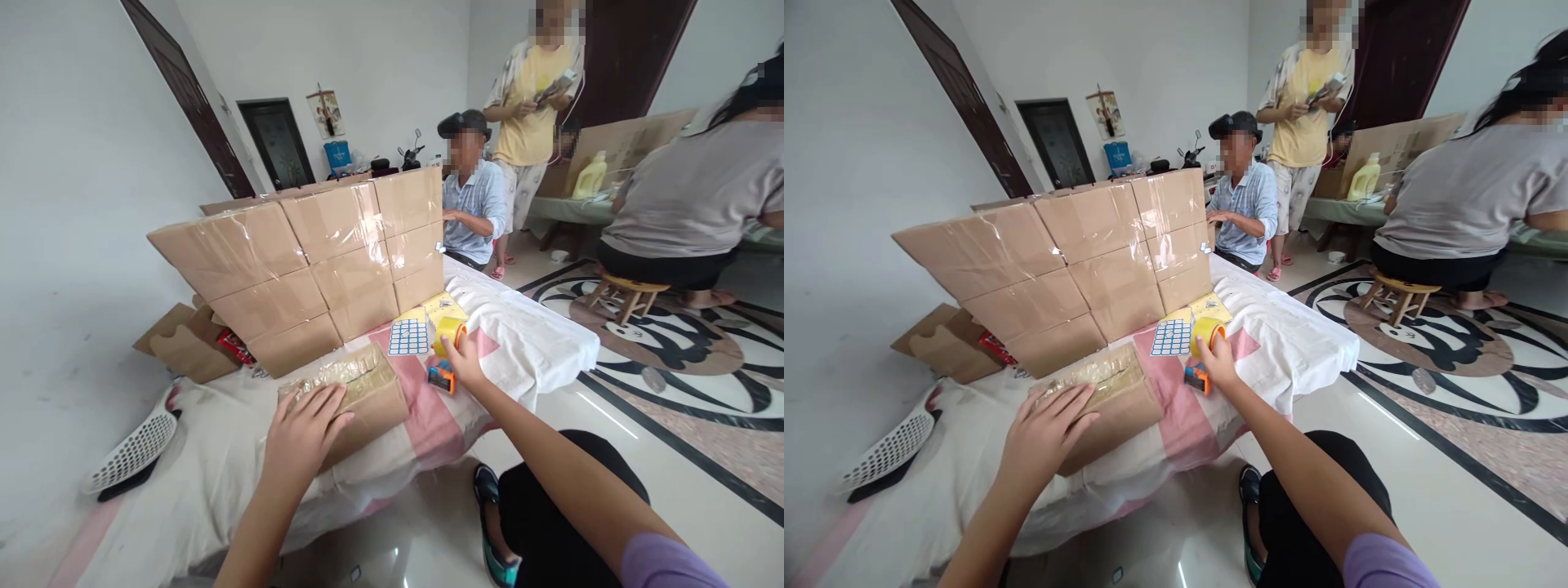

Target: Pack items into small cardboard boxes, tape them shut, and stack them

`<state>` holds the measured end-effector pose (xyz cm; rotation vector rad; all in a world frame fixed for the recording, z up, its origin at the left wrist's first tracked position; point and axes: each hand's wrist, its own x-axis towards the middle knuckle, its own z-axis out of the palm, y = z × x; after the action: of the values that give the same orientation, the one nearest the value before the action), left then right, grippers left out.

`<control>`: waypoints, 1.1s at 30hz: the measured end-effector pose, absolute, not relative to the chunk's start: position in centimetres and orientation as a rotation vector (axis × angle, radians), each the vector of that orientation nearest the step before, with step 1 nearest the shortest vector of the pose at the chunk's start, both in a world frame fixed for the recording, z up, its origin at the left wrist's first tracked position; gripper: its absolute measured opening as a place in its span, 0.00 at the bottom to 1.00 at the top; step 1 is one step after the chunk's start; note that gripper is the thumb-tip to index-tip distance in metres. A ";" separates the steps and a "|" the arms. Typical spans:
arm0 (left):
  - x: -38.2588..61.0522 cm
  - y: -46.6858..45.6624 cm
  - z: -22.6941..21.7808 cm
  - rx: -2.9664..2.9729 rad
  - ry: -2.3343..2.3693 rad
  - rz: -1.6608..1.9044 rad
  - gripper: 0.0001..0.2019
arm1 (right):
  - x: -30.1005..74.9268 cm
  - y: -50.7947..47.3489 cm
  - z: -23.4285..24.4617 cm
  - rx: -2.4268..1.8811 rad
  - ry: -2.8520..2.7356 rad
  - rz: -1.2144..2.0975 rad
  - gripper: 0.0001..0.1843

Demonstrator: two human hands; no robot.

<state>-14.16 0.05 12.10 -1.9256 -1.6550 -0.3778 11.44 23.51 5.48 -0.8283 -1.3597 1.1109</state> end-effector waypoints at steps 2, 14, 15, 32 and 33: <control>-12.9 -0.3 12.6 -1.878 -1.536 -0.459 0.13 | 11.0 22.4 7.1 -0.770 -1.279 1.169 0.27; -1.9 2.1 13.6 -2.090 -2.161 -1.527 0.14 | 9.6 13.3 13.9 -0.559 -1.459 1.116 0.31; -1.6 2.6 13.6 -2.092 -2.209 -1.640 0.15 | 9.7 13.1 13.9 -0.542 -1.498 1.093 0.31; 2.1 3.4 10.3 -2.021 -2.545 -2.118 0.17 | 12.6 22.4 14.5 -0.829 -1.060 1.135 0.32; 2.1 3.3 10.1 -2.014 -2.621 -2.158 0.16 | 12.7 22.3 14.3 -0.819 -1.073 1.127 0.32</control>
<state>2.11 3.29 10.12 -2.0137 -2.6211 -2.1579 12.69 22.33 14.35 -0.8193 -1.0727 1.1275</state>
